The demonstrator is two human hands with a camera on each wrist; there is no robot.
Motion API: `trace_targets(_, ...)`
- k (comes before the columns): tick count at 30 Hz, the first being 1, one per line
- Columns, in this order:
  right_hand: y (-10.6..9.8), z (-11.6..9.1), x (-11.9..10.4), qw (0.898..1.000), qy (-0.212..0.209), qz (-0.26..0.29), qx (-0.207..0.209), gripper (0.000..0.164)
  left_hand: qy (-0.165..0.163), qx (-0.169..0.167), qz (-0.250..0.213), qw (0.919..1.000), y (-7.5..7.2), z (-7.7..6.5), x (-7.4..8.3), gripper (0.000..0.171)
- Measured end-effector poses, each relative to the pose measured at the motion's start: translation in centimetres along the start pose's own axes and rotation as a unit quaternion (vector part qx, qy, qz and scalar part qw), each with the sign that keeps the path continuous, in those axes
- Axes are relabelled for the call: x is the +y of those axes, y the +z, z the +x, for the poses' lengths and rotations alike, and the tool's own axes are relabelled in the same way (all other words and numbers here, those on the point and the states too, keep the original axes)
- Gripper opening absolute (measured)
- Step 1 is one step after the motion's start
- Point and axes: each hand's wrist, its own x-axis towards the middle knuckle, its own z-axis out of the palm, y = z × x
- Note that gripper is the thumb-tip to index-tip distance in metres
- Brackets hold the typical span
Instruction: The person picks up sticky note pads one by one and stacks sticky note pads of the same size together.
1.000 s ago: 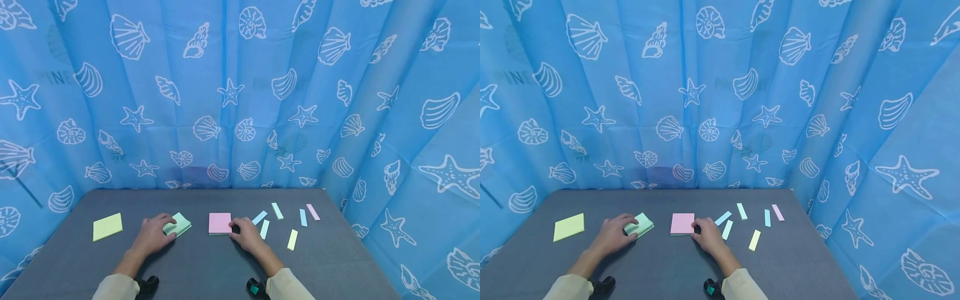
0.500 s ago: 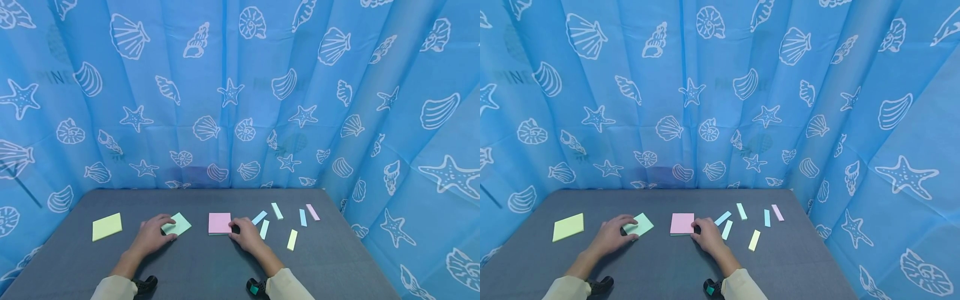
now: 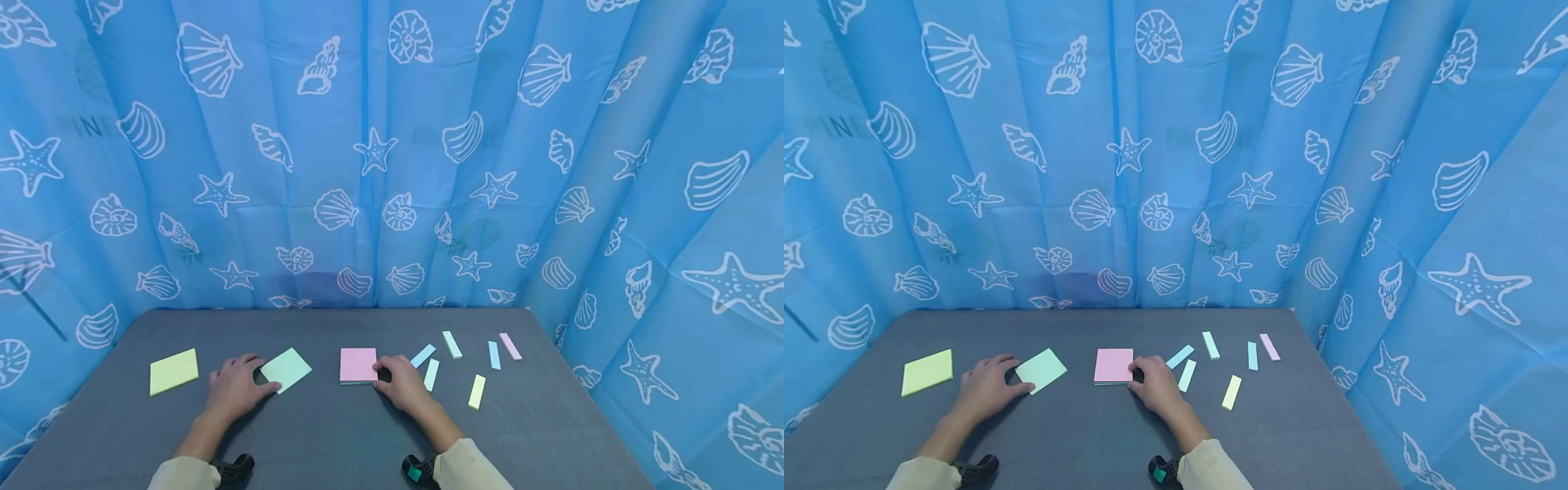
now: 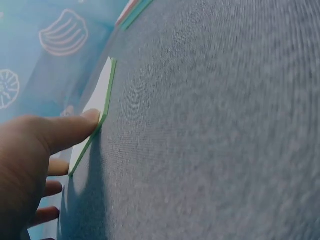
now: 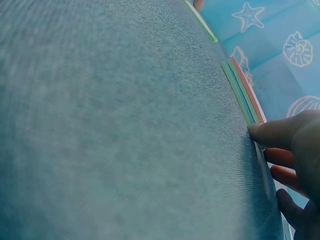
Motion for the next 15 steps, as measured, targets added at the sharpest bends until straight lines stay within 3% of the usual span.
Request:
trace_targets(4, -0.1, 0.0, -0.1, 1.000, 0.001, -0.001, 0.000, 0.024, -0.009, 0.005, -0.013, 0.9999, -0.1, -0.1, 0.3, 0.071)
trace_targets(9, -0.1, -0.1, -0.1, 1.000, 0.009, 0.001, -0.002, 0.024, -0.027, 0.035, -0.066, 0.9969, 0.2, -0.3, 0.9, 0.062)
trace_targets(12, -0.1, -0.1, -0.1, 1.000, 0.007, 0.001, -0.002, 0.024, -0.033, 0.055, -0.126, 0.9899, 0.4, -0.4, 1.3, 0.052)
trace_targets(15, -0.1, -0.1, -0.1, 1.000, 0.007, 0.001, -0.003, 0.024, -0.044, 0.069, -0.192, 0.9780, 0.6, -0.4, 1.8, 0.044)
